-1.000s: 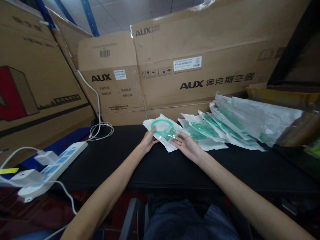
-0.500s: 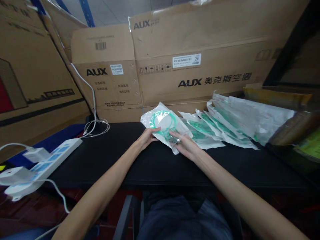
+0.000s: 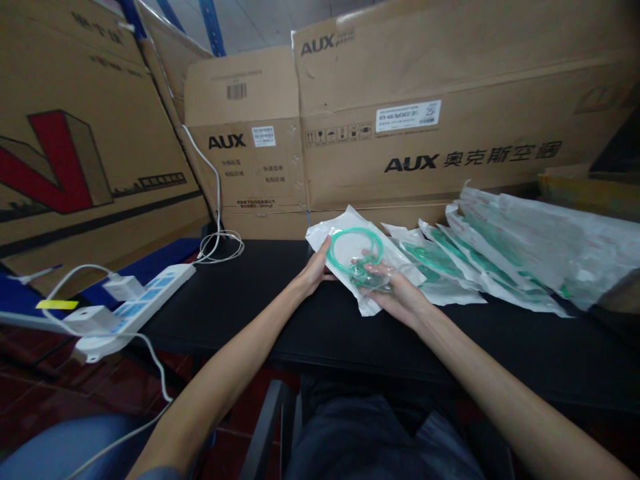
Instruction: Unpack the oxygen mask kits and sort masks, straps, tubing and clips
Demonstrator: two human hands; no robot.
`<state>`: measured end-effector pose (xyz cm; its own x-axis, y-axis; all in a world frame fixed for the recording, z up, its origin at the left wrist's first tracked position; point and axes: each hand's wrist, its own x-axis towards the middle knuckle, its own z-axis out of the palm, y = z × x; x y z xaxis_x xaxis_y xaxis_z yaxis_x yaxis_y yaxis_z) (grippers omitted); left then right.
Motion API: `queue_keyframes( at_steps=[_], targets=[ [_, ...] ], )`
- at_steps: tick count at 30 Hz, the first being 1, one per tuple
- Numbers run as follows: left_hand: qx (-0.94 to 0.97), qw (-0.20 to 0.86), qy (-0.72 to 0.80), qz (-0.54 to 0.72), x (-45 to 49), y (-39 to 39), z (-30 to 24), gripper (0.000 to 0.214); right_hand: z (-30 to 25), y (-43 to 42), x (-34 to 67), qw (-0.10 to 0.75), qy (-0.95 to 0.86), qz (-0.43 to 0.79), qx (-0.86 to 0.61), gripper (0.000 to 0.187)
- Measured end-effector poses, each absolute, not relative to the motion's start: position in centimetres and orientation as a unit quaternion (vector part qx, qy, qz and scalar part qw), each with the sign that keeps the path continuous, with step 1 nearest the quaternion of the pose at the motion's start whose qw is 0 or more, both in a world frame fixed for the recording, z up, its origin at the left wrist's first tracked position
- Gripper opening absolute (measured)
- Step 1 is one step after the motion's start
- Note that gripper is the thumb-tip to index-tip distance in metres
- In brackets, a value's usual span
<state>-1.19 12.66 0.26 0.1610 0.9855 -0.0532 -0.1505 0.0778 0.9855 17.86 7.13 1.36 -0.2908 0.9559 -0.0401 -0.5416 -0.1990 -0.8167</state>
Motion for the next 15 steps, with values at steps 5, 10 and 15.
queue_keyframes(
  at_steps=[5,10,15],
  targets=[
    [0.452,0.569,0.467,0.504,-1.2,13.2,-0.2,0.070,1.3,7.0,18.0,0.511,-0.340,0.724,-0.315,0.030],
    [0.411,0.533,0.509,0.537,-1.5,13.8,-0.7,0.066,1.8,6.8,18.1,0.502,-0.320,0.728,-0.340,0.014],
    [0.373,0.487,0.525,0.590,-3.0,14.5,-0.3,0.061,2.3,5.5,18.7,0.480,-0.304,0.736,-0.368,0.012]
  ],
)
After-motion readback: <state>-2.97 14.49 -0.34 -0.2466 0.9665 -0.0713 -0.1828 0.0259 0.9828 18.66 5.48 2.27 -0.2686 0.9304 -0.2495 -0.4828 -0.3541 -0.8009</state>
